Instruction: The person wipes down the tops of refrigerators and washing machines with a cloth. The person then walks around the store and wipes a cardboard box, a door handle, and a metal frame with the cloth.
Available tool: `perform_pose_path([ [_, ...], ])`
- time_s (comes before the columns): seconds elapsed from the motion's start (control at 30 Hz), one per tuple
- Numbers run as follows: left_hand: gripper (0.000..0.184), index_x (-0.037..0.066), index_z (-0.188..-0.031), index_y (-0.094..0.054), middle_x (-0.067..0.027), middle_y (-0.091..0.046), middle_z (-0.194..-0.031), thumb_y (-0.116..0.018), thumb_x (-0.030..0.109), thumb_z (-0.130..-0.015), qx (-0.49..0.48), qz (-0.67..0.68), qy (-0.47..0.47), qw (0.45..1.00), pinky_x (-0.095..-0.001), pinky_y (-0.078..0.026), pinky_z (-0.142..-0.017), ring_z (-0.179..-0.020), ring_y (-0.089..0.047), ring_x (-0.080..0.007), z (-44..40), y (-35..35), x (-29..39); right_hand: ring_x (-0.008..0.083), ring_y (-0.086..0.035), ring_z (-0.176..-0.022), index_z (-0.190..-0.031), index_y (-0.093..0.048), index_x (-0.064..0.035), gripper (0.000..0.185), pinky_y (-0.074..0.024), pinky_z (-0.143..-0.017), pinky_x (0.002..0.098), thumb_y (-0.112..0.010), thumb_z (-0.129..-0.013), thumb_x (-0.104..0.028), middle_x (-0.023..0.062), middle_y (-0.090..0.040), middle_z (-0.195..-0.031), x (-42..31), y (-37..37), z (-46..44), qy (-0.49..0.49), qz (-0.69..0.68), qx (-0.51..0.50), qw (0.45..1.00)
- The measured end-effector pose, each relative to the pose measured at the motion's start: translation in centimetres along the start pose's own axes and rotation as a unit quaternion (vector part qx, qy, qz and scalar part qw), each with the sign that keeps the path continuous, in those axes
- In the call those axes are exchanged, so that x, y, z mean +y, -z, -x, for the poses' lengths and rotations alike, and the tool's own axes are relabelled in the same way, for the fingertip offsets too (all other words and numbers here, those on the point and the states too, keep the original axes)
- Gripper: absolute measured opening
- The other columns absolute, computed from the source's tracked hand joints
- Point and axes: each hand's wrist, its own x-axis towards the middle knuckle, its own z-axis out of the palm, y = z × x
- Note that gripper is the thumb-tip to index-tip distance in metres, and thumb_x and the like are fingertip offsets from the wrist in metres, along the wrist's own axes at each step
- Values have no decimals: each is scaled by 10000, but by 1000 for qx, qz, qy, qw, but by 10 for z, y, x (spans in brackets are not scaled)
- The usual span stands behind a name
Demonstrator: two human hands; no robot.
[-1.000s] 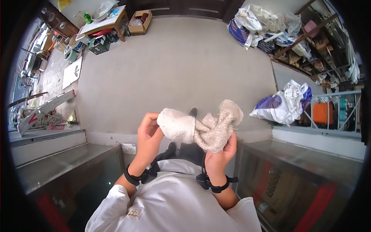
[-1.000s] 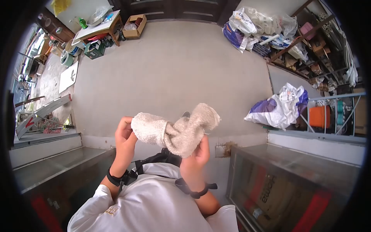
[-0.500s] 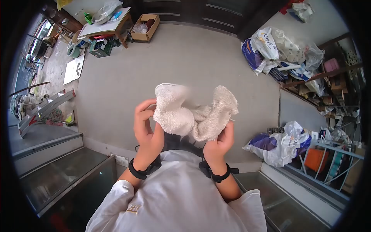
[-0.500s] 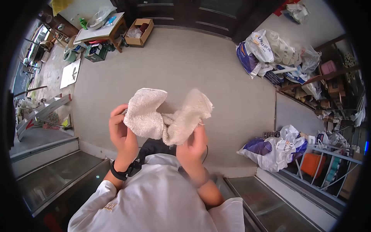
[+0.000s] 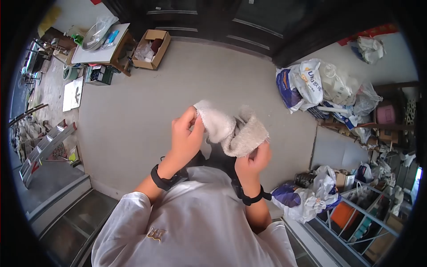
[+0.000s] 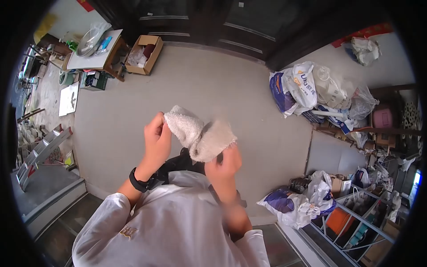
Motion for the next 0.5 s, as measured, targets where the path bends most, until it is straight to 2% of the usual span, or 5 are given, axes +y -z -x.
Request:
perform_pose_path([
  [0.07,168,-20,-821,-518,-71,-591,-657,-566,37,-972,8,-14,-25,1000,-257,-466,-627,-642,-531,-70,-66,-31,-5,167,-667,-1044,-1221,-573,48,244,-520,-925,311,-577,-984,-12,117,-676,-1148,37,-5,-58,-18,2,-8,1000],
  [0.17,145,-28,-858,-544,-88,-599,-685,-583,55,-971,41,-27,-24,998,-255,-468,-647,-670,-537,-81,-153,-79,-27,155,-686,-990,-1174,-584,44,200,-527,-878,296,-556,-977,20,116,-709,-1077,99,-20,-156,-138,-69,-12,988],
  [0.4,140,-40,-954,-563,-143,-608,-766,-610,89,-976,110,60,1,992,-306,-472,-645,-690,-534,-126,-348,-197,-65,163,-702,-969,-1144,-583,31,166,-535,-855,304,-558,-984,-4,130,-727,-1018,250,-82,-406,-38,-9,-59,998],
  [0.47,152,-41,-961,-566,-166,-610,-792,-619,102,-970,124,62,-25,990,-318,-473,-654,-688,-553,-171,-419,-213,-63,422,-692,-859,-1091,-529,44,176,-535,-784,393,-569,-932,-21,235,-684,-897,292,-113,-468,-30,-25,-64,997],
  [0.5,158,-41,-960,-570,-178,-611,-805,-624,107,-964,117,33,-31,992,-324,-475,-661,-688,-567,-204,-451,-216,-64,434,-684,-870,-1085,-534,46,166,-530,-788,405,-561,-938,-26,240,-681,-902,306,-131,-500,-37,-74,-47,995],
])
